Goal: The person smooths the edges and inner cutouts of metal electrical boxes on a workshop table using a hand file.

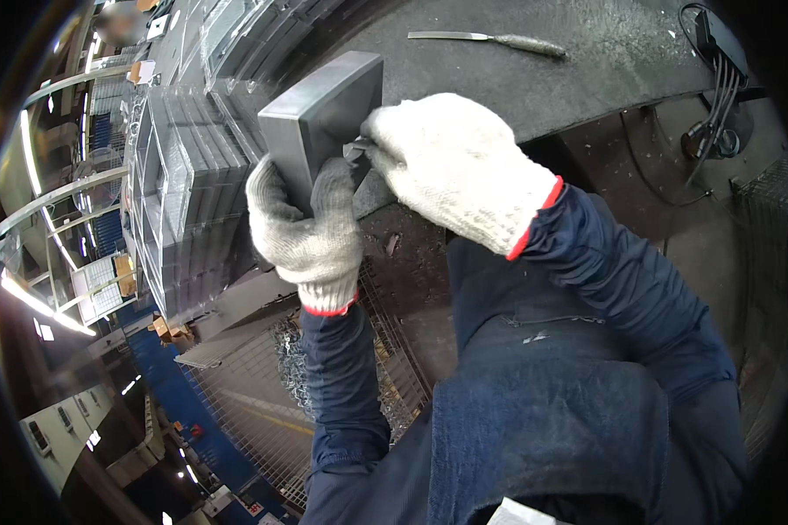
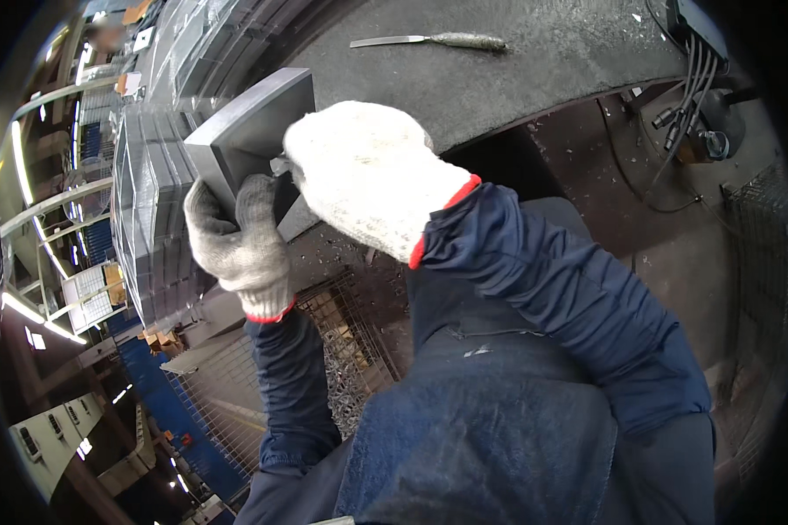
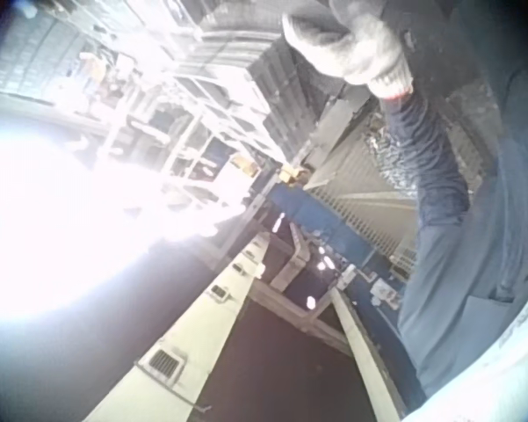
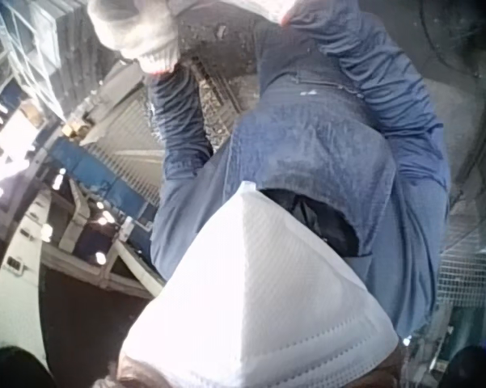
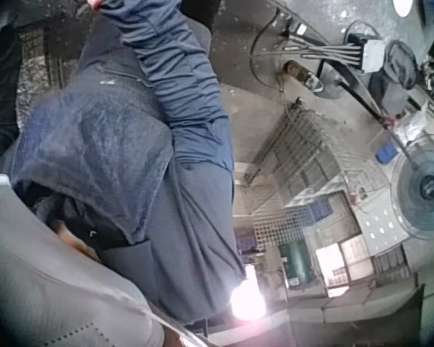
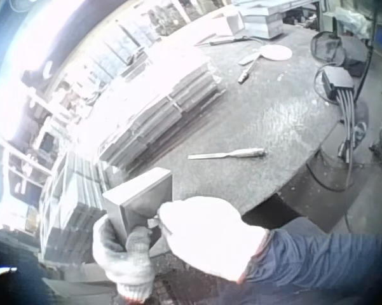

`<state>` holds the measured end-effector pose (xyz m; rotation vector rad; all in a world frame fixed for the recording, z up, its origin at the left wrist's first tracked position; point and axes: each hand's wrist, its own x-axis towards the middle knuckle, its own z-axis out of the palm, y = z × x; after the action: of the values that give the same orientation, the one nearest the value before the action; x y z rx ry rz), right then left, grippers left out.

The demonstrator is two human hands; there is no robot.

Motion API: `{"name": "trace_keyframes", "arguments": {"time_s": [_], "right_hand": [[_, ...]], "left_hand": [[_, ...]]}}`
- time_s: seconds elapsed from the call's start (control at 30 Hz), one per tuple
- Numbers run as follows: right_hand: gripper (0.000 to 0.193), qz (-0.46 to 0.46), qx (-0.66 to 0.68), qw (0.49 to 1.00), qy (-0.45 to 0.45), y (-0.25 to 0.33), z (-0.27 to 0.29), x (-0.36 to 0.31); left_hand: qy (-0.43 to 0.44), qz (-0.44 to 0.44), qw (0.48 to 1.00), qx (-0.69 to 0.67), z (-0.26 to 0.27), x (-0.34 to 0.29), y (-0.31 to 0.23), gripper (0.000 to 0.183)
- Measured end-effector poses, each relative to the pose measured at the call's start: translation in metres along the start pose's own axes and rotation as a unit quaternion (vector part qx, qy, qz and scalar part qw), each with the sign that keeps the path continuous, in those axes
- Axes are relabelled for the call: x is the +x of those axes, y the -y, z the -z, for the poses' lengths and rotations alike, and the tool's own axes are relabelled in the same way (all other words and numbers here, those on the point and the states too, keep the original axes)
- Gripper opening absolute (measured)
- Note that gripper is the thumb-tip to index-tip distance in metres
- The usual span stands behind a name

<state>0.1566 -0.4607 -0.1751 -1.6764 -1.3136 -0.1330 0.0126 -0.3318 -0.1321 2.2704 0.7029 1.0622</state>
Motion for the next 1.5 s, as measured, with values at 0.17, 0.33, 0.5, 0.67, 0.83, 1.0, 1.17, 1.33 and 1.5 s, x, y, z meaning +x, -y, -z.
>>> {"name": "trace_keyframes", "arguments": {"time_s": [0.17, 0.33, 0.5, 0.67, 0.83, 1.0, 1.17, 1.33, 1.5], "right_hand": [[0.016, -0.023, 0.032, 0.999, 0.010, 0.030, 0.013, -0.011], [0.017, 0.015, -0.041, 0.998, 0.035, 0.011, 0.001, 0.004], [0.016, 0.025, -0.107, 0.990, 0.083, 0.024, 0.015, 0.009], [0.011, 0.001, -0.127, 0.980, 0.153, 0.040, 0.017, 0.015], [0.005, 0.039, -0.168, 0.981, 0.087, 0.013, 0.008, 0.025], [0.004, 0.031, -0.187, 0.969, 0.159, 0.048, 0.019, 0.018], [0.009, -0.001, -0.174, 0.966, 0.192, 0.034, 0.018, 0.023], [0.013, 0.033, -0.170, 0.975, 0.139, 0.018, 0.014, 0.025], [0.010, 0.071, -0.083, 0.989, 0.099, 0.026, 0.045, 0.013]], "left_hand": [[-0.005, -0.005, 1.000, -0.019, 0.018, -0.019, 0.028, 0.051], [-0.060, 0.072, 0.994, -0.056, 0.010, -0.013, 0.032, 0.055], [-0.035, 0.010, 0.999, -0.039, 0.016, -0.023, 0.039, 0.056], [-0.069, -0.007, 0.998, -0.008, 0.016, -0.019, 0.047, 0.060], [-0.063, 0.068, 0.991, -0.096, 0.007, -0.016, 0.031, 0.061], [-0.055, 0.024, 0.996, -0.070, 0.015, -0.021, 0.038, 0.059], [-0.033, 0.036, 0.998, -0.051, 0.013, -0.021, 0.037, 0.065], [-0.032, 0.028, 0.997, -0.059, 0.009, -0.020, 0.032, 0.061], [-0.014, -0.051, 0.998, 0.027, 0.017, -0.025, 0.045, 0.058]]}}
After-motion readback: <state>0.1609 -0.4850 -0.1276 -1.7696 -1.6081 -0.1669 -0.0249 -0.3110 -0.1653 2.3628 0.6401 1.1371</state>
